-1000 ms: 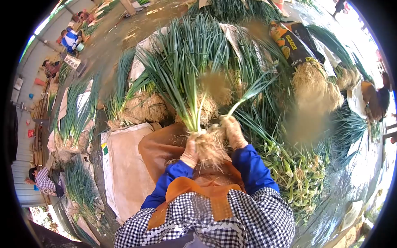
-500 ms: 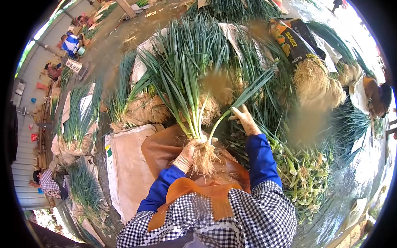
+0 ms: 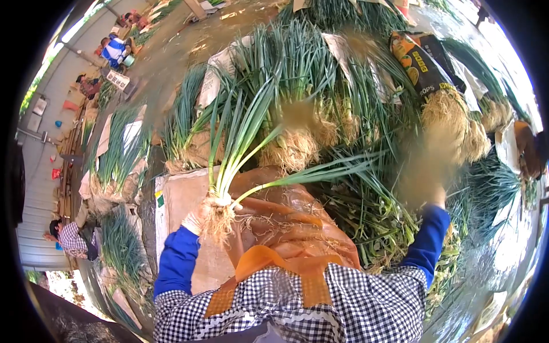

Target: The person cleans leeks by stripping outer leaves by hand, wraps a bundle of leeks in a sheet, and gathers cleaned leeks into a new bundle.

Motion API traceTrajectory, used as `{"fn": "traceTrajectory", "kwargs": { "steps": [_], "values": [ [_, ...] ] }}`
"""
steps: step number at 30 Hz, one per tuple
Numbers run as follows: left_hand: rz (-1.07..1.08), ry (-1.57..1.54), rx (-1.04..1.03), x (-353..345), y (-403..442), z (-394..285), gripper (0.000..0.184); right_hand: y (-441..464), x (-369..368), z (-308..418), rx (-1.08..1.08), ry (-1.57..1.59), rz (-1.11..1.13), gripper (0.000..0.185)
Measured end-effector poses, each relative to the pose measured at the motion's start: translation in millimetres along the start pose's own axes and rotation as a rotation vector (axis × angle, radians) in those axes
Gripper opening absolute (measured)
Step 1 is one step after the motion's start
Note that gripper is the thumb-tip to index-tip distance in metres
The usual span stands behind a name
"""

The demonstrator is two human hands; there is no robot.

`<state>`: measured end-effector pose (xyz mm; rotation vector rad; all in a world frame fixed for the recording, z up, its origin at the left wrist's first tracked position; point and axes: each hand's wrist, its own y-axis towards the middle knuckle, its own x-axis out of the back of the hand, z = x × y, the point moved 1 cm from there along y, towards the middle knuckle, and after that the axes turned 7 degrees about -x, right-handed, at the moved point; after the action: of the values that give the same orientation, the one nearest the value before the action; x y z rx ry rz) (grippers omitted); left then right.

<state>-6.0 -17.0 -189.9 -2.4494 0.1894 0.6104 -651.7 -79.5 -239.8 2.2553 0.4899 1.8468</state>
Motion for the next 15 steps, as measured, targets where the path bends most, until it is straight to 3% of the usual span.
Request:
{"fn": "traceTrajectory", "kwargs": {
  "steps": [1,4,7,8,10,11,13,14,15],
  "values": [
    [0.025,0.042,0.051,0.3,-3.8,-7.6,0.023,10.4,17.5,17.5,-0.199,0.011,0.164,0.035],
    [-0.006,0.078,0.047,7.5,-6.2,-7.3,0.024,79.0,75.0,111.1,-0.535,0.641,0.37,0.025],
    [-0.019,0.151,0.015,-11.4,-16.6,-16.9,0.019,138.3,55.7,230.9,-0.113,0.805,0.456,0.05],
    [-0.009,0.193,-0.017,-13.4,-18.7,-18.2,0.017,160.7,46.7,266.6,-0.076,0.767,0.596,0.05],
    [-0.014,0.276,-0.036,-44.2,-39.3,-39.3,0.014,188.3,31.1,320.7,-0.065,0.695,0.639,0.041],
    [-0.088,0.305,-0.031,-43.2,-47.8,-43.6,0.014,204.2,-32.0,340.0,0.073,0.849,0.591,0.035],
    [-0.268,0.424,-0.13,-30.8,-69.3,-52.0,0.019,224.0,-32.4,330.5,-0.281,1.513,0.783,0.024],
    [-0.438,0.289,-0.149,-47.1,-80.9,-65.1,0.02,232.1,-22.5,305.7,-0.439,1.757,0.673,0.022],
    [-0.448,0.291,-0.174,-27.2,-95.4,-73.4,0.022,239.2,-20.5,273.6,-0.401,1.97,0.474,0.02]
  ]
}}
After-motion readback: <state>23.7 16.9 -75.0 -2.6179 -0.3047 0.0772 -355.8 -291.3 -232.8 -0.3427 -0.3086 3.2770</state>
